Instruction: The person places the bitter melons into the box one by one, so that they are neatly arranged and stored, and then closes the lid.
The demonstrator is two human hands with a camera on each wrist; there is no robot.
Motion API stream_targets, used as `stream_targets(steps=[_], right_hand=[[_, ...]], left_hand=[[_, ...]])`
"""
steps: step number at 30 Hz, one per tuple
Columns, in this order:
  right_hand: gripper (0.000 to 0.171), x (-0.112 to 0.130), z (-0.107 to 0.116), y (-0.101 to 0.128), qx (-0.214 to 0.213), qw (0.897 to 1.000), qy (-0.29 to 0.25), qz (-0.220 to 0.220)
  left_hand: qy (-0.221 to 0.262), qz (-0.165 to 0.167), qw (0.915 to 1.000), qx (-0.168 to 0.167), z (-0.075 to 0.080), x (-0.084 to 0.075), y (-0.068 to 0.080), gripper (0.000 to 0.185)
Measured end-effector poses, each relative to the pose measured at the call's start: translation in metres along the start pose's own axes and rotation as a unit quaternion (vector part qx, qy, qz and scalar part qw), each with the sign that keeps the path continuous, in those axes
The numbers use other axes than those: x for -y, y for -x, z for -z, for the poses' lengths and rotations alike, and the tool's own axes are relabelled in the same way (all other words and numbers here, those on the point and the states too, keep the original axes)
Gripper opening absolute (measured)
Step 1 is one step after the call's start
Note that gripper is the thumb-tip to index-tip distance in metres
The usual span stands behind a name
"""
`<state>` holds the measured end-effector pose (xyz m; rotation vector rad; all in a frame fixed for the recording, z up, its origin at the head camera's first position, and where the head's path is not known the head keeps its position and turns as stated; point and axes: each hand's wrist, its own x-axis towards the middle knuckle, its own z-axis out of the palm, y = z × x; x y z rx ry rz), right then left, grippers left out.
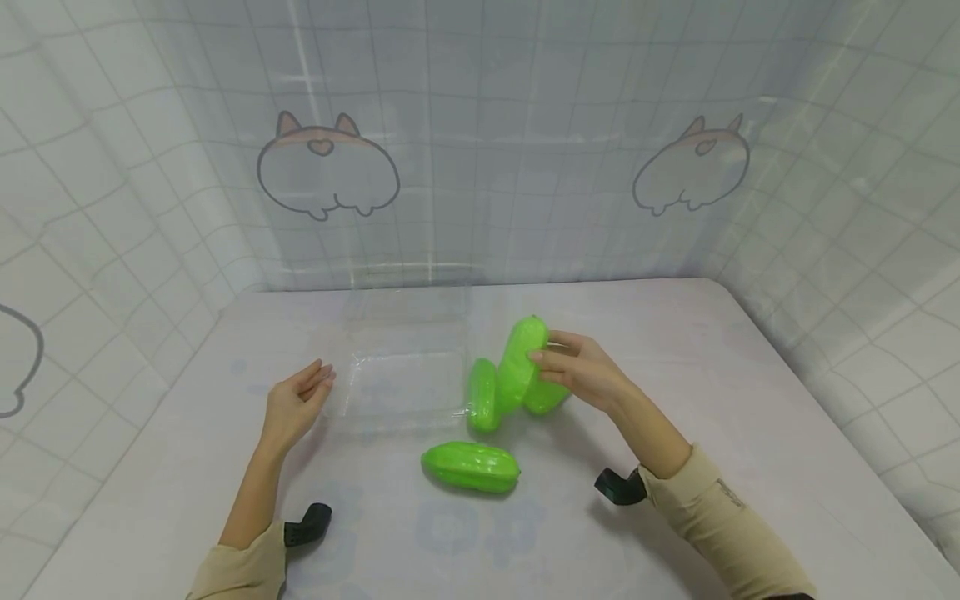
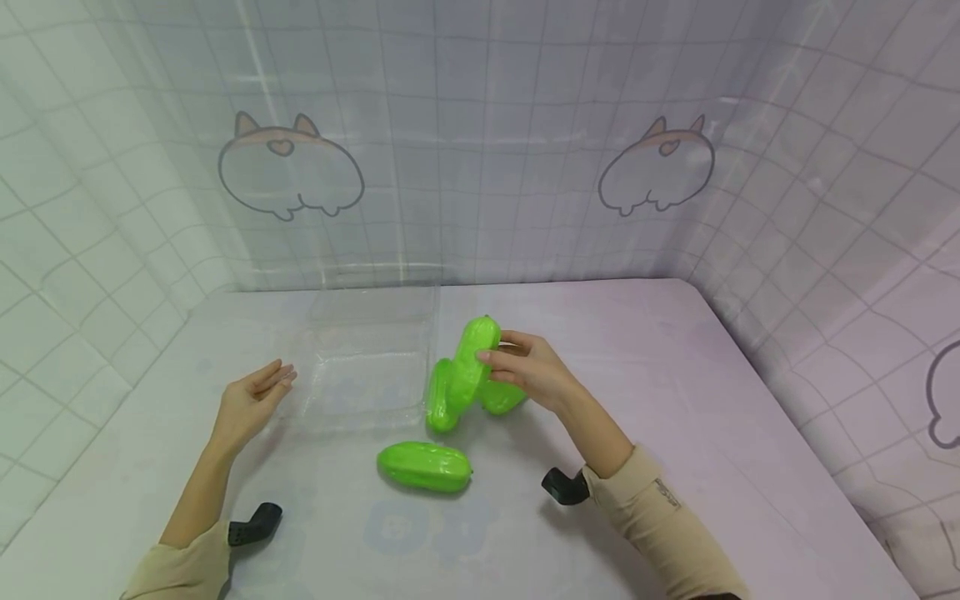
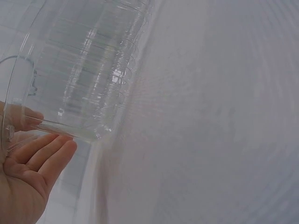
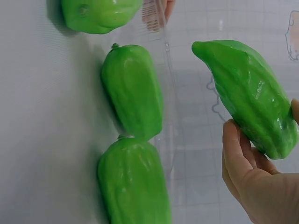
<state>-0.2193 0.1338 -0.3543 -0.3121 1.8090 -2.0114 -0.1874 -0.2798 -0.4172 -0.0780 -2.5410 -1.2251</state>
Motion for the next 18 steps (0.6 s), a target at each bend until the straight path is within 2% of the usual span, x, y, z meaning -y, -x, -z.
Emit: stream_targets(steps=[10,18], right_hand=[[0.058,0.008,-0.012,-0.014,0.001,1.000,-0.006,0.005],[0.060,0.014,-0.020,-0.027,0.007,1.000,-0.021,-0.002]], left_hand=[[-0.006,0.007,0.9999,0.003,0.000,-0.001,0.000,0.044],[0.010,0.012,0.9999,0.007,0.002,-0.002,-0.001,0.045]])
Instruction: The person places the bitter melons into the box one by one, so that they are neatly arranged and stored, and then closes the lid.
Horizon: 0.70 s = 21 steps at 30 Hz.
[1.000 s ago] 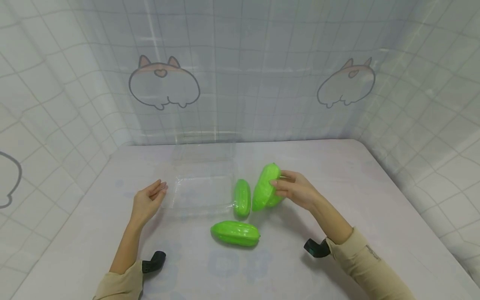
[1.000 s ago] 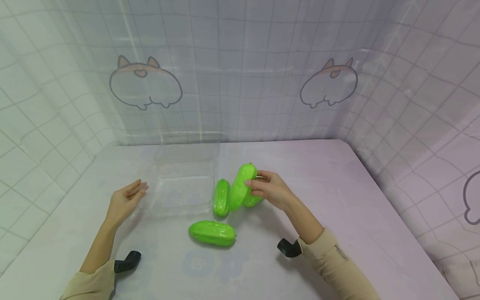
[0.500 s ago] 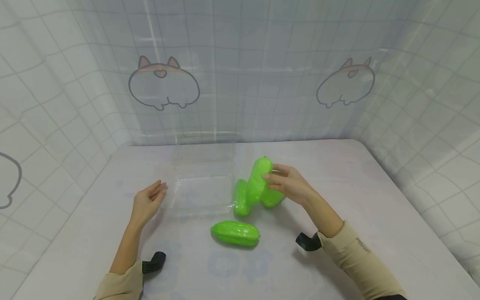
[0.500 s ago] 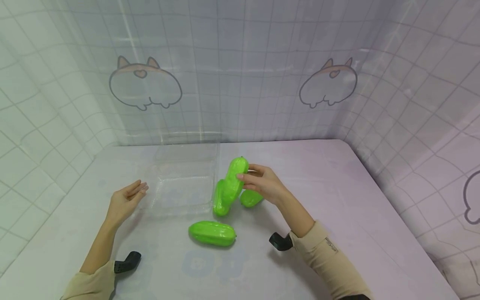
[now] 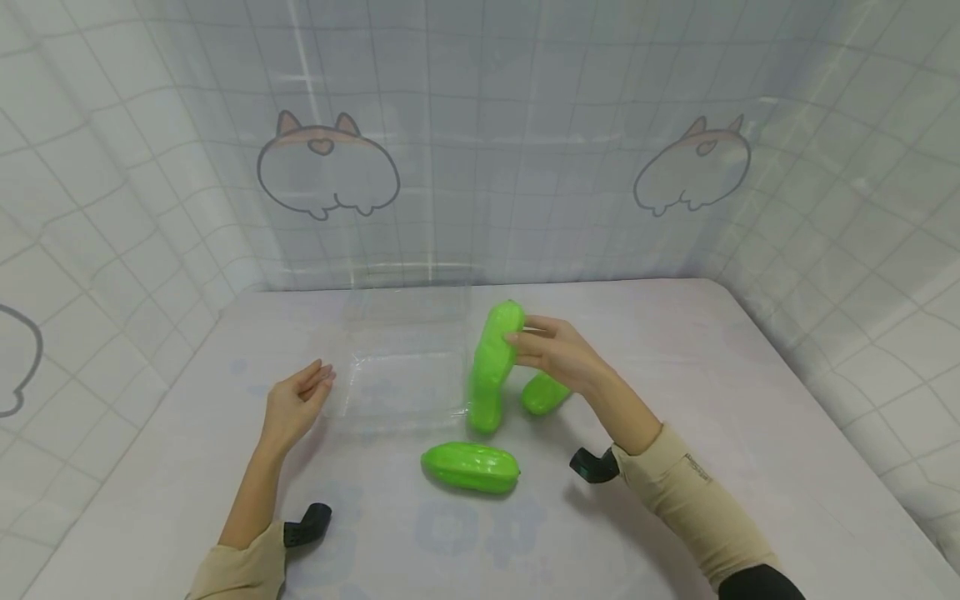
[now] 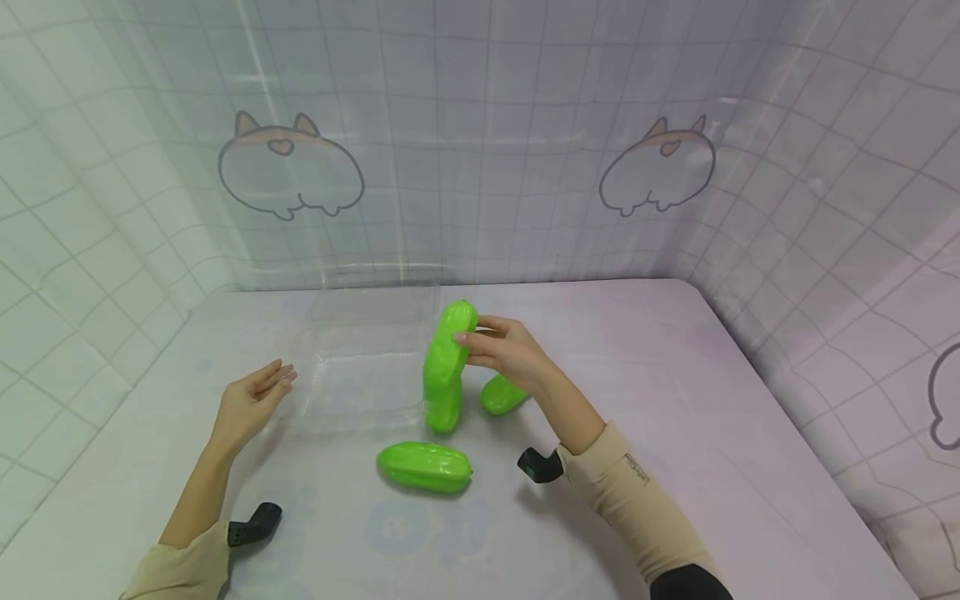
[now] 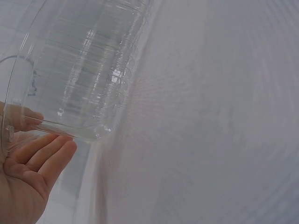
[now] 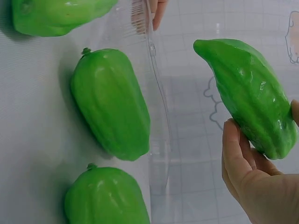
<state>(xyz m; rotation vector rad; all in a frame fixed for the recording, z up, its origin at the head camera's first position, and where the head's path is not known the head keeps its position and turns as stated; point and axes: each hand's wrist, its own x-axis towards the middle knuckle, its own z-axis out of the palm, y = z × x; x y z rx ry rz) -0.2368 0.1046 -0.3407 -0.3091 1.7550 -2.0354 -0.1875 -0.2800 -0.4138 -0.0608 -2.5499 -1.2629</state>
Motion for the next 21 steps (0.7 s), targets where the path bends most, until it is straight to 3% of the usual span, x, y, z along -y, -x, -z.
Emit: stream_targets(steps=[21], right_hand=[[0.059,0.004,-0.020,-0.041,0.004,0.999,-0.035,-0.031]], left_hand=[[-0.008,0.002,1.0000,0.000,0.000,0.001,0.000,0.045]])
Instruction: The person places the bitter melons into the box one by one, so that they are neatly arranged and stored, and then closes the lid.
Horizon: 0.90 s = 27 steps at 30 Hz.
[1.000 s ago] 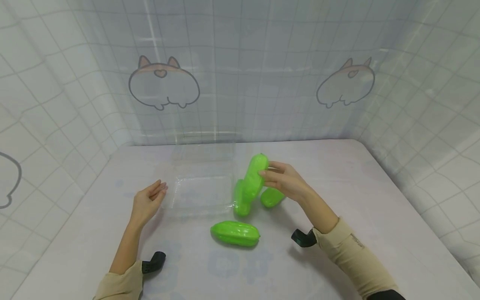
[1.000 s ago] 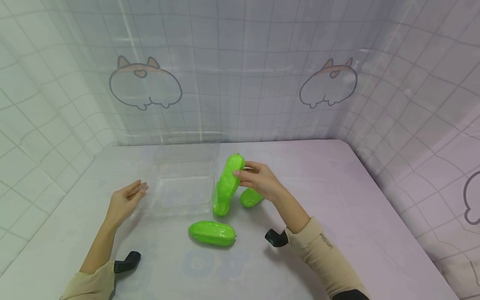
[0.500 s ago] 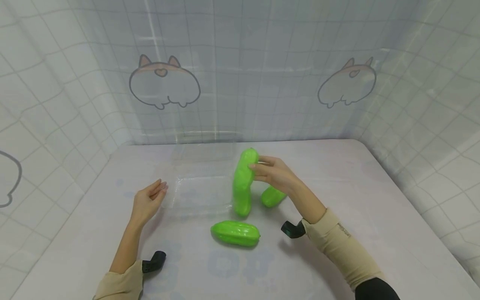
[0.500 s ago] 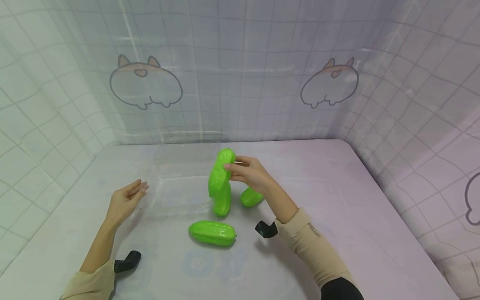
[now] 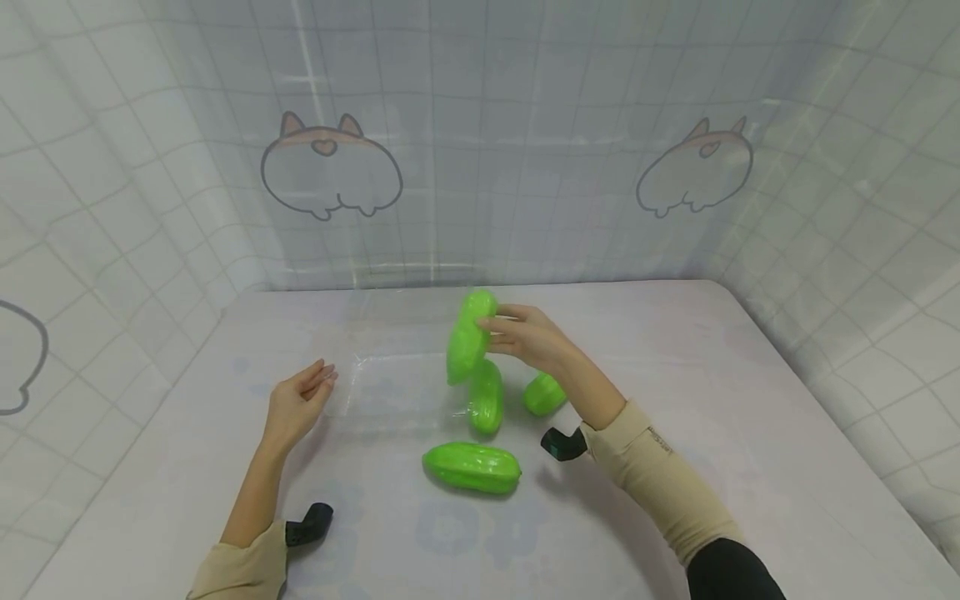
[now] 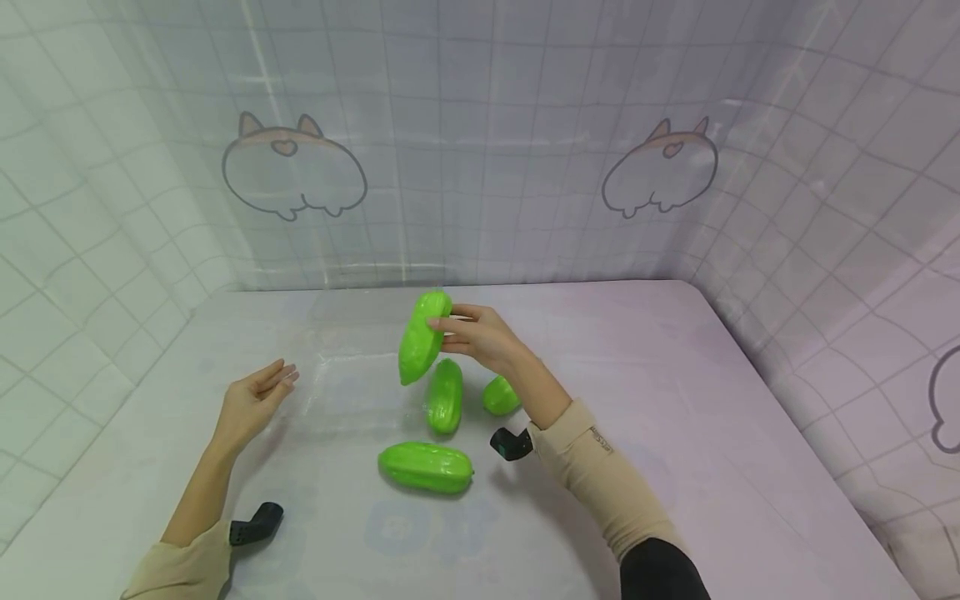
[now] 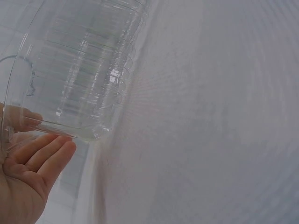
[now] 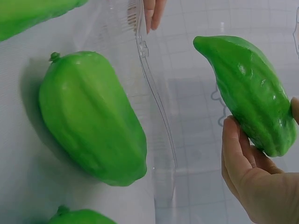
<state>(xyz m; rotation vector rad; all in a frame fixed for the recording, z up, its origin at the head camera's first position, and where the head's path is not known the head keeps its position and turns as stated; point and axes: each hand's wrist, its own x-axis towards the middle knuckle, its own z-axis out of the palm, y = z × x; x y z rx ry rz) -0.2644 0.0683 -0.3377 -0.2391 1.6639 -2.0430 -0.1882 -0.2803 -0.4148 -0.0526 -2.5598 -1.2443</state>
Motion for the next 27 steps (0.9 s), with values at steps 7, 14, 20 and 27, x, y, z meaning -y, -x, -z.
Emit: stream_targets(steps=[7,14,20,27], right_hand=[[0.055,-0.002,-0.009,-0.012,0.012,1.000,0.013,0.001],[0.056,-0.004,-0.017,-0.026,0.033,0.999,0.034,-0.006],[0.060,-0.004,-0.029,-0.038,0.044,0.998,0.040,-0.012],[0.062,-0.010,-0.042,-0.052,0.050,0.997,0.050,-0.020]], left_hand=[[-0.002,-0.005,1.0000,-0.003,-0.001,0.002,0.000,0.044],[-0.006,-0.006,1.0000,-0.005,-0.001,0.004,0.002,0.045],[-0.005,-0.008,0.9999,-0.007,-0.001,0.005,0.002,0.044],[-0.006,-0.008,0.9999,-0.006,0.000,0.005,0.002,0.044]])
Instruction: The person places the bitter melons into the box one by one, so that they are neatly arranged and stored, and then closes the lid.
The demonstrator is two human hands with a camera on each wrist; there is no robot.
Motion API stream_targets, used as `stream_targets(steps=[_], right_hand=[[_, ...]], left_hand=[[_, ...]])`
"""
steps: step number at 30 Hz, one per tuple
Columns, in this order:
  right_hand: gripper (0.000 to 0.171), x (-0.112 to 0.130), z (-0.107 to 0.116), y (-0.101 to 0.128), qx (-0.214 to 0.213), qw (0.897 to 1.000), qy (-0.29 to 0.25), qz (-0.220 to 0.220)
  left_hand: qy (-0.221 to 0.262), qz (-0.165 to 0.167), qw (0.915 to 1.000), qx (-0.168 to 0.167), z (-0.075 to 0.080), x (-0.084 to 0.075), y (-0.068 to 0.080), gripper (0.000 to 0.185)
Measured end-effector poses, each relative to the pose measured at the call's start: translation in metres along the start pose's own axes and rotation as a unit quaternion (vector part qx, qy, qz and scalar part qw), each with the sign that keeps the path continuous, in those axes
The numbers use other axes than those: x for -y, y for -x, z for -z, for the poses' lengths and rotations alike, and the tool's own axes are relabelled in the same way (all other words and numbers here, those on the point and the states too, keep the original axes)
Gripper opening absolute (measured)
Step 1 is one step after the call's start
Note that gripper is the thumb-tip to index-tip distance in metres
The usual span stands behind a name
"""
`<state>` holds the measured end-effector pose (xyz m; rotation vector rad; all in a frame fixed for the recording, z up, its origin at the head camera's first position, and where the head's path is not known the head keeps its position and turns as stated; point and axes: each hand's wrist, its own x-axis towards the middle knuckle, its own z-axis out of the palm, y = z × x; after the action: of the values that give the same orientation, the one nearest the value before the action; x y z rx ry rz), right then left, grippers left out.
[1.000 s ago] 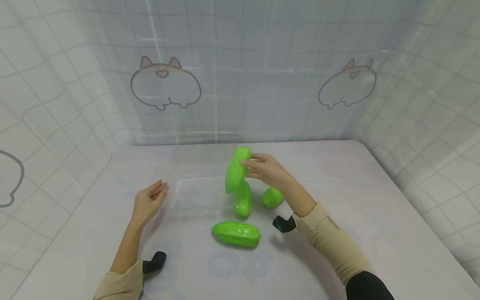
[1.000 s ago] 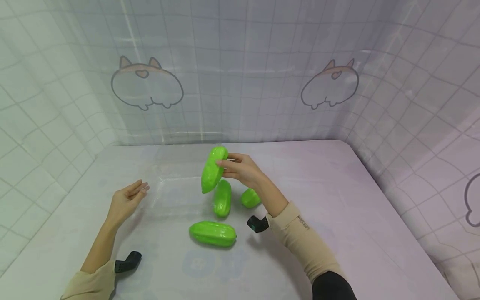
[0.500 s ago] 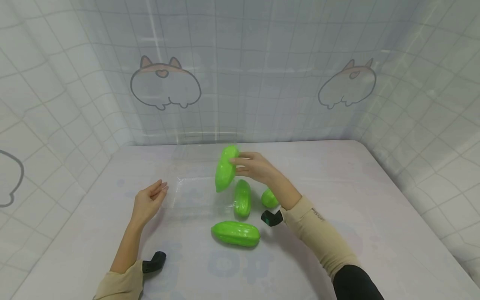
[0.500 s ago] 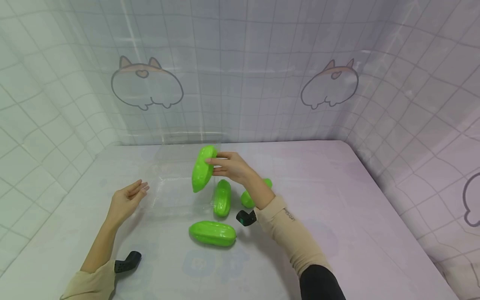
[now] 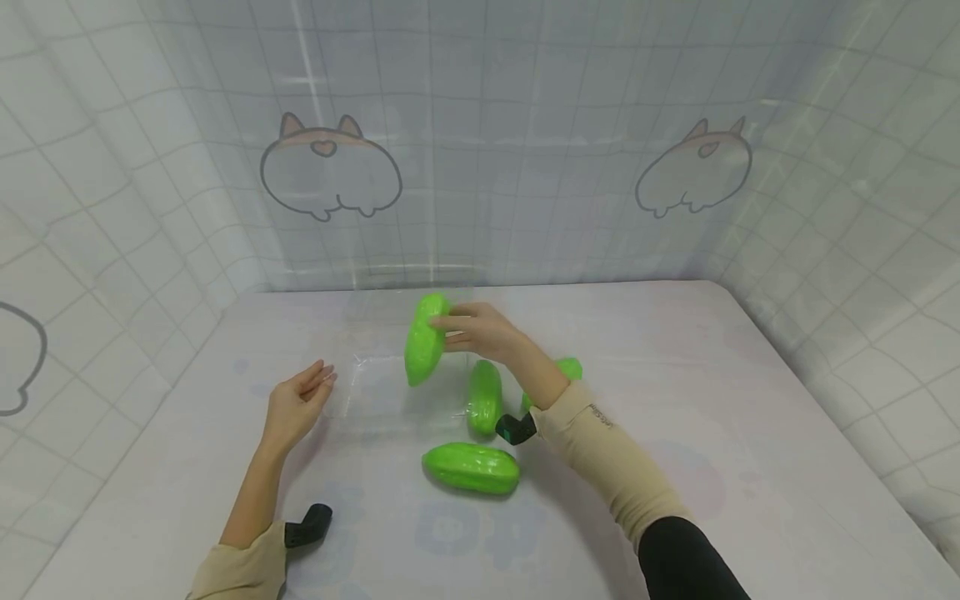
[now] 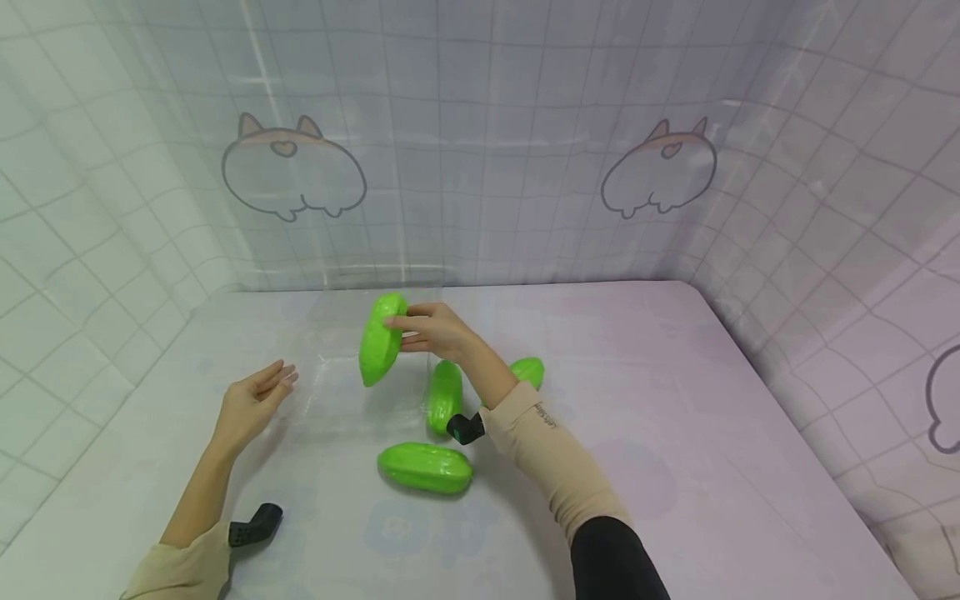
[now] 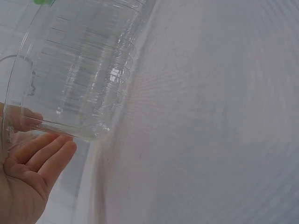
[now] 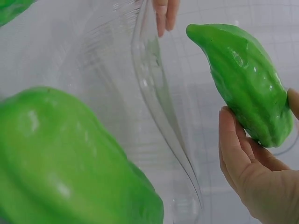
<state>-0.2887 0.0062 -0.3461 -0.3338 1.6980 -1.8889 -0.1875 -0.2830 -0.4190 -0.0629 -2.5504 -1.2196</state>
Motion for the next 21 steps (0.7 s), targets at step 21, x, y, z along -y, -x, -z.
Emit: stream_targets(steps=[21], right_hand=[[0.055,-0.025,-0.034,-0.038,0.022,1.000,0.017,-0.010]], left_hand=[[-0.003,0.016,0.9998,0.009,0.002,-0.004,0.001,0.045]])
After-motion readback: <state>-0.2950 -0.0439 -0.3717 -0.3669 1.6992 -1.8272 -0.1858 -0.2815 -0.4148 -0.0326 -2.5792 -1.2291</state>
